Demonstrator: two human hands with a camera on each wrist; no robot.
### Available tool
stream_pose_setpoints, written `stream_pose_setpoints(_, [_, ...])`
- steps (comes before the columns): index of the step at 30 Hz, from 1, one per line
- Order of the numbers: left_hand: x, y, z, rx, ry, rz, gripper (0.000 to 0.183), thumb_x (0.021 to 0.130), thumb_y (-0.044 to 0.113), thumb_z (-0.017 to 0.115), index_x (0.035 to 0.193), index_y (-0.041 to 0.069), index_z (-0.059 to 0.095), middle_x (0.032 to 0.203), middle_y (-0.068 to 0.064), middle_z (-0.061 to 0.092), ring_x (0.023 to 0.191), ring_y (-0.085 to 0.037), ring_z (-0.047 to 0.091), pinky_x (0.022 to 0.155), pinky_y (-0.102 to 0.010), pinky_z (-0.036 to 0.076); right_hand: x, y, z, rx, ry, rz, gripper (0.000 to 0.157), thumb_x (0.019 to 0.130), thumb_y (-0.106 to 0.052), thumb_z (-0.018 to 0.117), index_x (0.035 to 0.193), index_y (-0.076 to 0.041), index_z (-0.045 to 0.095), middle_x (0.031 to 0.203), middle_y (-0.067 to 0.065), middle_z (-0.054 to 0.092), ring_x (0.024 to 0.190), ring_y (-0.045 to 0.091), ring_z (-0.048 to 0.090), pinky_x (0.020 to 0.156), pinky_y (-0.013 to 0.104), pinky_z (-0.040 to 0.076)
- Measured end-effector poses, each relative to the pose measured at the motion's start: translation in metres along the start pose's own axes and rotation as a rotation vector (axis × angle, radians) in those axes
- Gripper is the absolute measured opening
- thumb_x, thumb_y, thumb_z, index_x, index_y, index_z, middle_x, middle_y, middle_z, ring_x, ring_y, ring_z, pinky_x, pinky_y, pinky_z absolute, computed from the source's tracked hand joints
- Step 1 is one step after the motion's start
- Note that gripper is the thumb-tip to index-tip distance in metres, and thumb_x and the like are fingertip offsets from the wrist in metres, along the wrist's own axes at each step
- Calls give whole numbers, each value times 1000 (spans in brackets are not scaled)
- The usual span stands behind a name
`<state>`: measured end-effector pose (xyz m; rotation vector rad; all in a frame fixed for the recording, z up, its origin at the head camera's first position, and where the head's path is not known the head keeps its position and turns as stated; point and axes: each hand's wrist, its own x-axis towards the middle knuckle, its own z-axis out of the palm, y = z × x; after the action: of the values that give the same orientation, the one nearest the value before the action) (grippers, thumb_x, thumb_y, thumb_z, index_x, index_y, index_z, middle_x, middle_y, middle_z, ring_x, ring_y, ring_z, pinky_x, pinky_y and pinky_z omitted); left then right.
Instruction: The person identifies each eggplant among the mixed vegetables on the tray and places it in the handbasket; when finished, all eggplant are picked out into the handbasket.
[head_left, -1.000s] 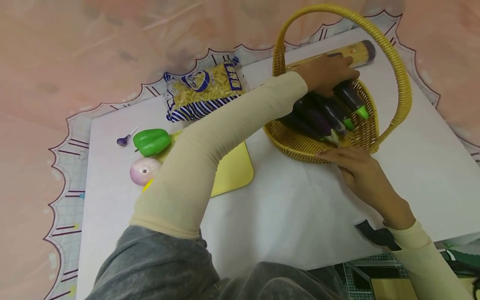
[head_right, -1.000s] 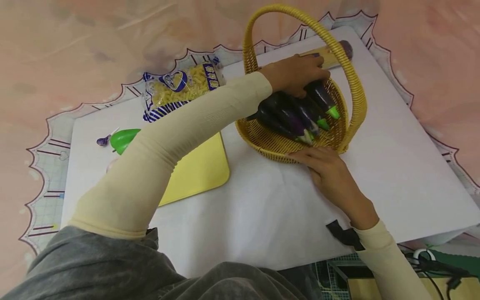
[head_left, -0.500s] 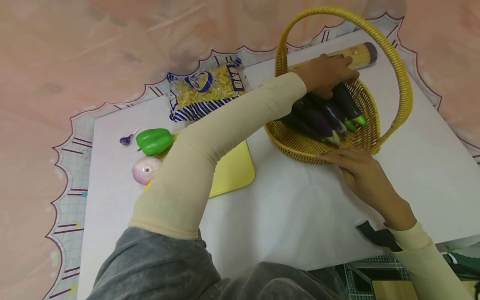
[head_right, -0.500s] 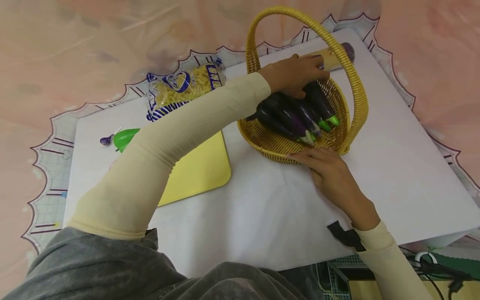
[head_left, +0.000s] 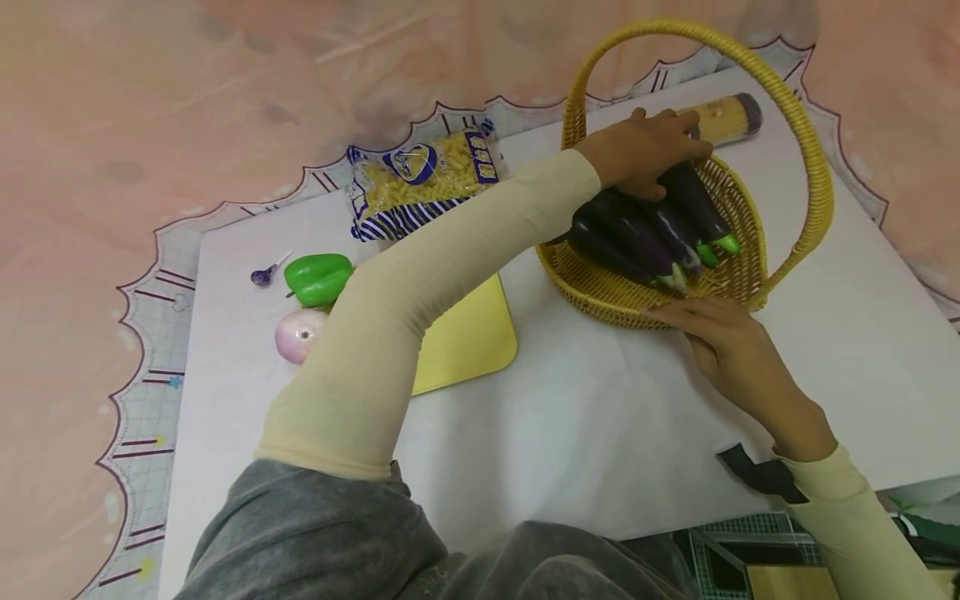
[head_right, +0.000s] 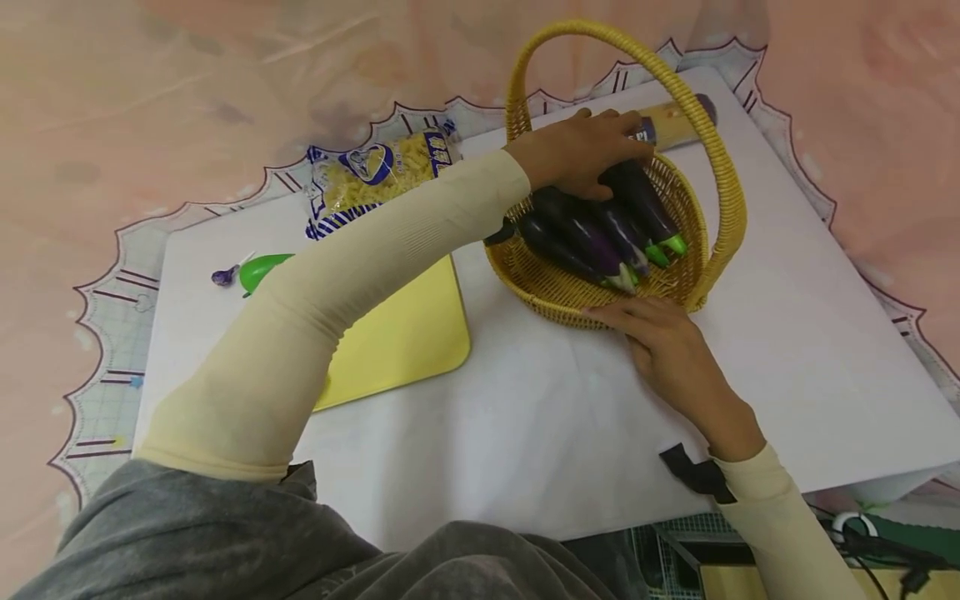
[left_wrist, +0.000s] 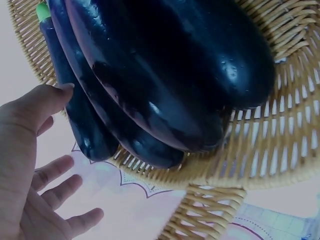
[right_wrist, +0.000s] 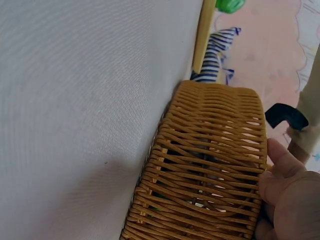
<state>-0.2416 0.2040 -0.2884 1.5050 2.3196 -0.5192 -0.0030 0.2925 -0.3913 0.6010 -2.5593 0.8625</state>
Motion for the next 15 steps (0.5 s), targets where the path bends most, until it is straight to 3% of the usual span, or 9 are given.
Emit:
stream_pose_setpoints(7, [-15, -7, 7, -39, 61, 5, 72, 98, 55, 42, 158, 36, 7, 165, -1, -6, 151, -23, -4, 119, -54, 0, -1, 8, -2, -4, -3, 5, 54, 76, 22, 66, 119, -11, 72, 109, 15, 70, 98, 33, 62, 86, 49, 44])
stream_pose_setpoints(15, [-43, -13, 23, -85, 140, 63, 69, 98, 63, 31, 158, 34, 13, 165, -3, -3, 151, -24, -3, 118, -54, -2, 0, 16, -2, -4, 4, -13, 55, 76, 22, 66, 119, -12, 72, 107, 15, 70, 96, 34, 63, 83, 48, 45])
